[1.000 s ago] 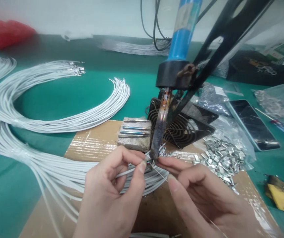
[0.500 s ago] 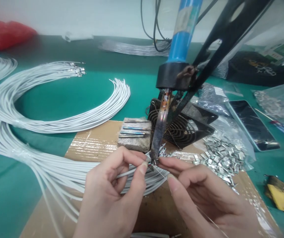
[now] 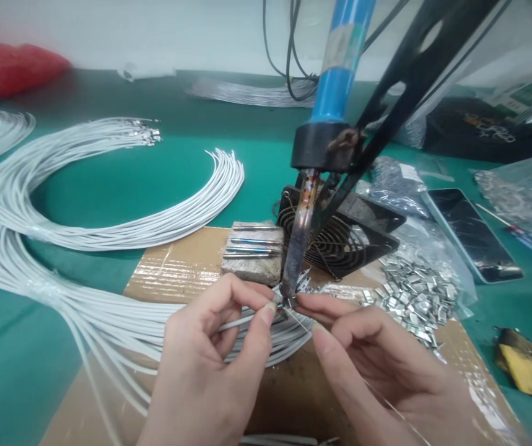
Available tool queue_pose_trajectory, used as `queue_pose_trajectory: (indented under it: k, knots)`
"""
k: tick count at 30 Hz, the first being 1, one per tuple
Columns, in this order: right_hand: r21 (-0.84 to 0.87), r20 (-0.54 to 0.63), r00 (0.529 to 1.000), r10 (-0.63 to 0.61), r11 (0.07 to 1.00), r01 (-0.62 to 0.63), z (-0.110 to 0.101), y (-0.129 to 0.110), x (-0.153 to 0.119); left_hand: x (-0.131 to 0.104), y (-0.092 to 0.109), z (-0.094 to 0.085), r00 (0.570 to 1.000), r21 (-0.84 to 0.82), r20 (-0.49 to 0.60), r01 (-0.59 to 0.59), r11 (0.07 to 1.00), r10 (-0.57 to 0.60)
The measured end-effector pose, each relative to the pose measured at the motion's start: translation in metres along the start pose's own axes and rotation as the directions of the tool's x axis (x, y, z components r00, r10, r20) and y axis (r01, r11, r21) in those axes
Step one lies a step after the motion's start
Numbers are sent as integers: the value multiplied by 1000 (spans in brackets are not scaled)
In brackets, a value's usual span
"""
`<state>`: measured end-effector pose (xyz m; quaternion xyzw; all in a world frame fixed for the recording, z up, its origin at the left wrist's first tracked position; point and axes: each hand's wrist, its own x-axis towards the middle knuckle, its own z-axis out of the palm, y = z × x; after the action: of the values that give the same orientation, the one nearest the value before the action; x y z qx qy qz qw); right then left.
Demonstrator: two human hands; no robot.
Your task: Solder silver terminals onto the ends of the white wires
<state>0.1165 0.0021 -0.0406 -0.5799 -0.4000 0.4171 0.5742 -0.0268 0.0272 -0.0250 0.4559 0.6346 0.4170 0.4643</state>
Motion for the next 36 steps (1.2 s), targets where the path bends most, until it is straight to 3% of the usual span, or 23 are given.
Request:
queue_pose_trajectory:
  k: [4, 8, 13, 18, 23, 29, 33, 36]
  knots:
    - [20, 85, 992, -95, 995, 93, -5, 6, 4, 1, 2, 3, 1000, -19, -9, 0, 1000, -1]
    - [51, 42, 998, -46, 998, 44, -4, 6, 4, 1, 5, 5, 1000, -32, -24, 2, 999, -3]
    - [48, 131, 987, -87, 995, 82, -10, 9, 8, 0, 3, 3, 1000, -42, -7, -9, 999, 9]
    - [48, 120, 989, -86, 996, 81, -9, 8, 4, -1, 7, 6, 1000, -51, -18, -8, 999, 7]
    - [37, -34, 999, 25, 999, -24, 4, 1, -4, -3, 10, 10, 996, -50, -91, 12, 999, -16]
    - [8, 104, 992, -63, 998, 63, -3, 8, 2, 0, 2, 1, 999, -3, 27, -17, 1000, 17]
    - [-9, -12, 1000, -16, 1000, 16, -4, 9, 2, 0, 3, 4, 1000, -4, 10, -2, 1000, 2]
    - [-4, 61, 995, -74, 997, 75, -4, 7, 2, -2, 6, 8, 998, -30, -62, 20, 999, -22]
